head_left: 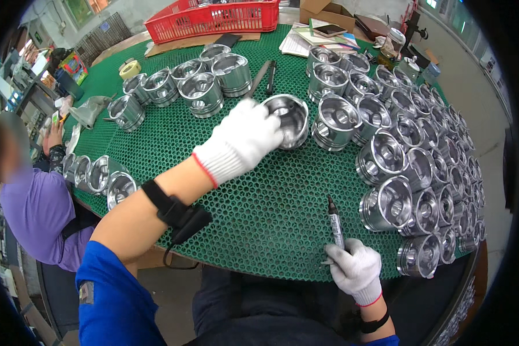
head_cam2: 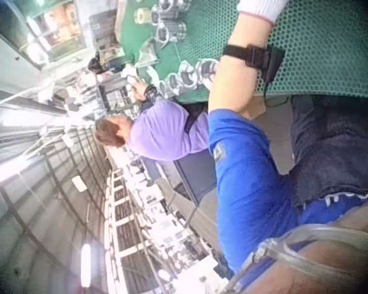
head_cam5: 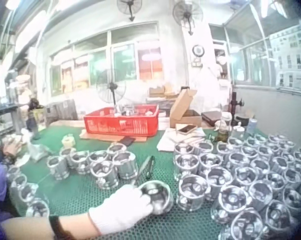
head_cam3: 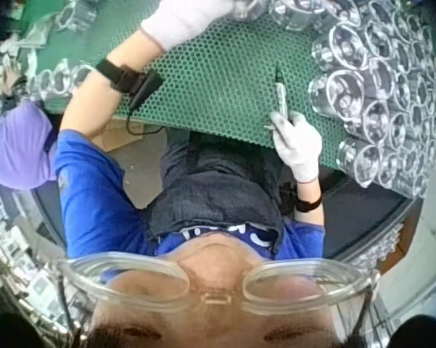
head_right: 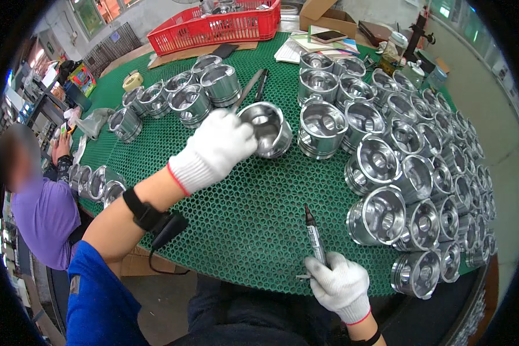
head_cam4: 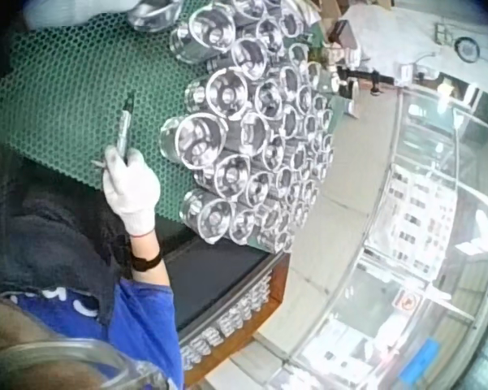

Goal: Inspecting and marking metal pistons with a marker on a fabrication floor.

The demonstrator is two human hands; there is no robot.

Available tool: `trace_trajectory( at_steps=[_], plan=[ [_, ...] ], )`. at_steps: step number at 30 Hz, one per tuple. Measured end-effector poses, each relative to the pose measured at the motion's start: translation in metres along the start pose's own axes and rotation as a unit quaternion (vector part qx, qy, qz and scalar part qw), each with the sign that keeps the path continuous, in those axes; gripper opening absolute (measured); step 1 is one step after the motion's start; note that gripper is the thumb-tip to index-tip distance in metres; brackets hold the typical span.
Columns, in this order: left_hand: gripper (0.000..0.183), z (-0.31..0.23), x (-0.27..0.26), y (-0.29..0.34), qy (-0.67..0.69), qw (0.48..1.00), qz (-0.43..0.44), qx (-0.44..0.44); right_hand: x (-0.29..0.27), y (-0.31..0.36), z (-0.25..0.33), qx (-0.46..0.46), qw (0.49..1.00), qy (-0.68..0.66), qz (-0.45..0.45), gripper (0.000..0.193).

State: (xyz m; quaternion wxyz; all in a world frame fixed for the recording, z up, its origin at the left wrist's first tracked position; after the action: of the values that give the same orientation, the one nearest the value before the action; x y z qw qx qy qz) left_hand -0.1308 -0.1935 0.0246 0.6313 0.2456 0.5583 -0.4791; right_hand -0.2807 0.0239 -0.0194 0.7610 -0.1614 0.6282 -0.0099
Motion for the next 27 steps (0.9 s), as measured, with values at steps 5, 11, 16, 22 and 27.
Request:
trace_trajectory(
  at_steps=[5,11,16,22,27],
  plan=[
    [0.025,-0.049,-0.047,0.100,0.076,0.993,-0.050,0.081,0.000,0.002,0.001,0.003,0.999,0.006,-0.051,0.033],
    [0.042,-0.106,-0.096,0.196,0.149,0.982,-0.112,0.012,0.001,-0.002,0.000,0.003,0.998,0.019,-0.053,0.033],
    [0.039,-0.125,-0.090,0.220,0.227,0.965,-0.122,-0.048,0.011,-0.002,-0.001,0.011,0.999,0.011,-0.045,0.033],
    [0.030,-0.117,-0.073,0.217,0.371,0.912,-0.160,-0.070,0.009,0.002,0.000,0.015,0.998,0.033,-0.043,0.032],
    [0.037,-0.082,-0.023,0.227,0.717,0.475,-0.141,-0.490,0.004,0.000,0.005,0.004,0.998,0.023,-0.060,0.033]
  ],
)
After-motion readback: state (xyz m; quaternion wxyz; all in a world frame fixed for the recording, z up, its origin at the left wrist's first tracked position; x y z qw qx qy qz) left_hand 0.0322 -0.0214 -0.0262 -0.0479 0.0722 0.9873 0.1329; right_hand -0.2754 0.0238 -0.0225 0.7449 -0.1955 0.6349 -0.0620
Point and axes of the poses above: each hand's wrist, its own y-axis away from the middle knuckle, its own x-axis out of the palm, z = x × y, the point moved 7 cm from there along -y, towards the middle knuckle, and after that the axes turned 10 degrees about y, right-handed, at the moved point
